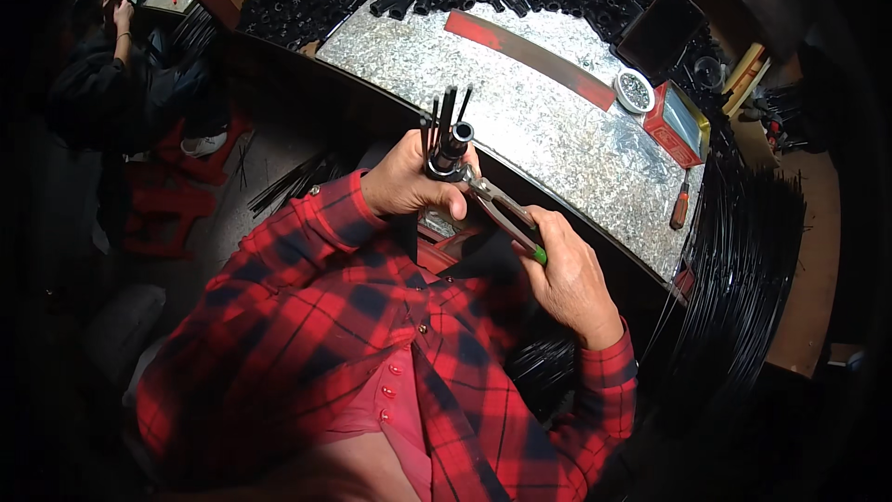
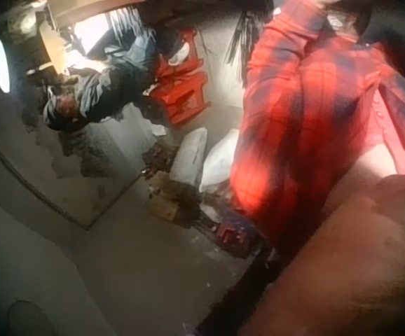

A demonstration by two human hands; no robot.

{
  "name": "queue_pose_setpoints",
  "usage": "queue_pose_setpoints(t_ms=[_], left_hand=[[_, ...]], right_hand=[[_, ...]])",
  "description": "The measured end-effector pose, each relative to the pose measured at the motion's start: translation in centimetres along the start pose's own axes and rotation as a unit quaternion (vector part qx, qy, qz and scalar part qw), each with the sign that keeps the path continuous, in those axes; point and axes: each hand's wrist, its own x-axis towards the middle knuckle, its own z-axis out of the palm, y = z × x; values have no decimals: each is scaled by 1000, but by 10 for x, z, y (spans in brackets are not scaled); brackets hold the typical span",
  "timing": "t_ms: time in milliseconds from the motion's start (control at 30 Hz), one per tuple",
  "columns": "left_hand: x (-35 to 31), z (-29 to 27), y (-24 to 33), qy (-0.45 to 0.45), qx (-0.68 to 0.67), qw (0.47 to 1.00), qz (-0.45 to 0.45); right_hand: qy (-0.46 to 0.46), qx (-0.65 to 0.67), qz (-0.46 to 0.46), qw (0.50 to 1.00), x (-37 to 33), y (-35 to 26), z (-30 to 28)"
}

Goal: Manually assembling, sorting, and finishing small black wire bundles at a manufacturing workstation.

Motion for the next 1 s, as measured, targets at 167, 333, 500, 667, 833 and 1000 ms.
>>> queue_pose_setpoints(t_ms=[167, 333, 500, 667, 833, 1000], left_hand=[[0, -1, -7, -2, -35, 999, 38], [-4, -1, -2, -17, -31, 998, 45], [-3, -2, -4, -17, -9, 998, 60], [-6, -5, -4, 4, 1, 998, 60], [-6, -6, -3, 38, 0, 998, 47], [-6, -9, -5, 65, 34, 997, 27]], right_hand=[[2, 34, -4, 999, 4, 5, 8], [-3, 42, -25, 999, 8, 3, 7], [6, 36, -28, 999, 10, 7, 10], [50, -40, -12, 998, 11, 16, 21], [73, -91, -12, 993, 15, 21, 18], [105, -110, -16, 988, 18, 26, 14]])
